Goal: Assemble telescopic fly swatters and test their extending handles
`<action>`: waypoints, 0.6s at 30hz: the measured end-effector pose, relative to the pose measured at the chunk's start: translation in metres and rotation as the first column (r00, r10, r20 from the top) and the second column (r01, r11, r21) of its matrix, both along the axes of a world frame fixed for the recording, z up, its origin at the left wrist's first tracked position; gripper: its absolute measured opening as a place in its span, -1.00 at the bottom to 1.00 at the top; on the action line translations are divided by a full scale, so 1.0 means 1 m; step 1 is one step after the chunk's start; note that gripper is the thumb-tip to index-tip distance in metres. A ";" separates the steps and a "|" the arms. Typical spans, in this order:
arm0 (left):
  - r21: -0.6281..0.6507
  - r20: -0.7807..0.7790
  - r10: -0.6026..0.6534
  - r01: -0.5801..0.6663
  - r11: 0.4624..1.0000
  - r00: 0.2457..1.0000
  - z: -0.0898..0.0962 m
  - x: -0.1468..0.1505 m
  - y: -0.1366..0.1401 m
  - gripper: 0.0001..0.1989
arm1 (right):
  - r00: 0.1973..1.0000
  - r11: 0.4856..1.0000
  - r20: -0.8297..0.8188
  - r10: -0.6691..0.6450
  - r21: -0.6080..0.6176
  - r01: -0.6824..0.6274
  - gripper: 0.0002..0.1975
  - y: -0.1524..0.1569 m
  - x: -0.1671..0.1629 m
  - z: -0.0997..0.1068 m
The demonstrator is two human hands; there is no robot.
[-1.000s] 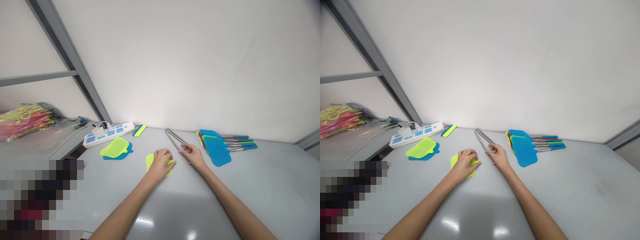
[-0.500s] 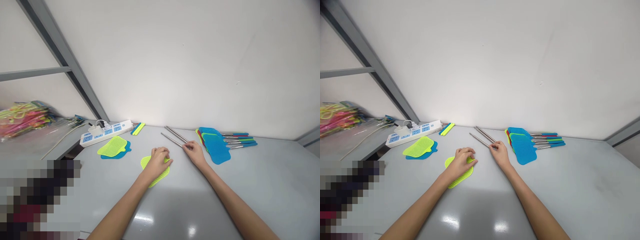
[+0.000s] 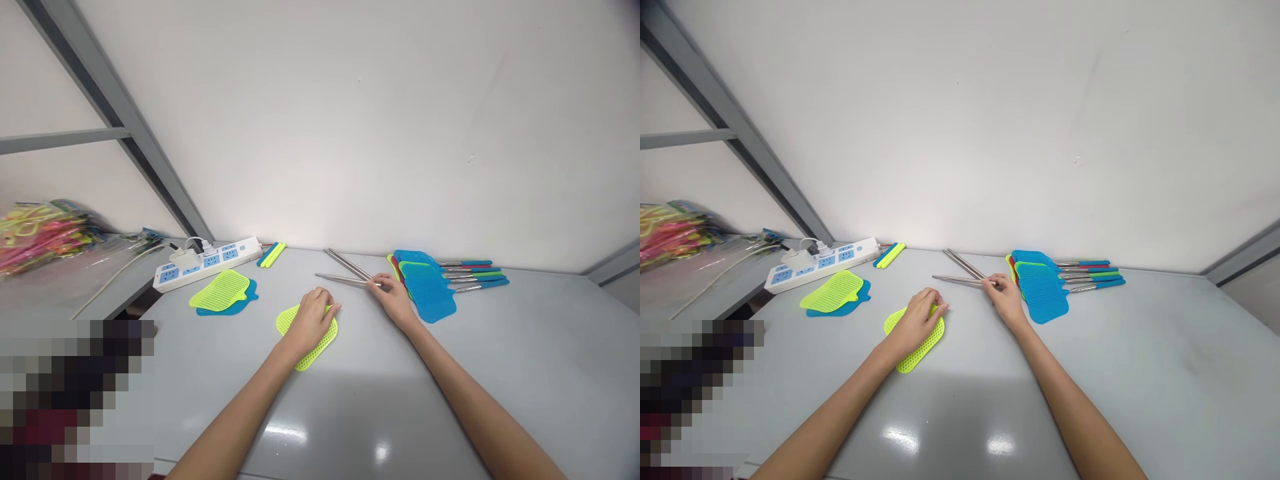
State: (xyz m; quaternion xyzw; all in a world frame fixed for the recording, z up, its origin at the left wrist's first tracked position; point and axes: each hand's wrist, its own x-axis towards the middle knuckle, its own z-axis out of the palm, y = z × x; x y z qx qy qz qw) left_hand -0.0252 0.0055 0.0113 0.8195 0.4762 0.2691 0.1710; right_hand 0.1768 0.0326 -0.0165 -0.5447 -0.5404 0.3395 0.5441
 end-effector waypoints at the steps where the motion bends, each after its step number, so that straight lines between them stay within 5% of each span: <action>1: -0.006 0.007 0.013 -0.013 1.000 1.000 0.001 0.000 -0.001 -0.81 | 0.999 1.000 -0.053 -0.010 -0.011 0.010 -0.73 0.001 0.002 -0.001; 8: -0.090 0.024 0.054 -0.052 0.995 0.998 0.006 0.003 -0.005 -0.76 | 0.898 0.996 -0.431 -0.091 -0.051 0.076 -0.68 0.005 0.011 -0.003; 18: -0.208 0.079 -0.044 0.059 0.976 0.996 0.003 0.006 -0.006 -0.80 | 0.725 0.998 -0.686 -0.059 -0.053 0.032 -0.76 0.001 0.009 0.002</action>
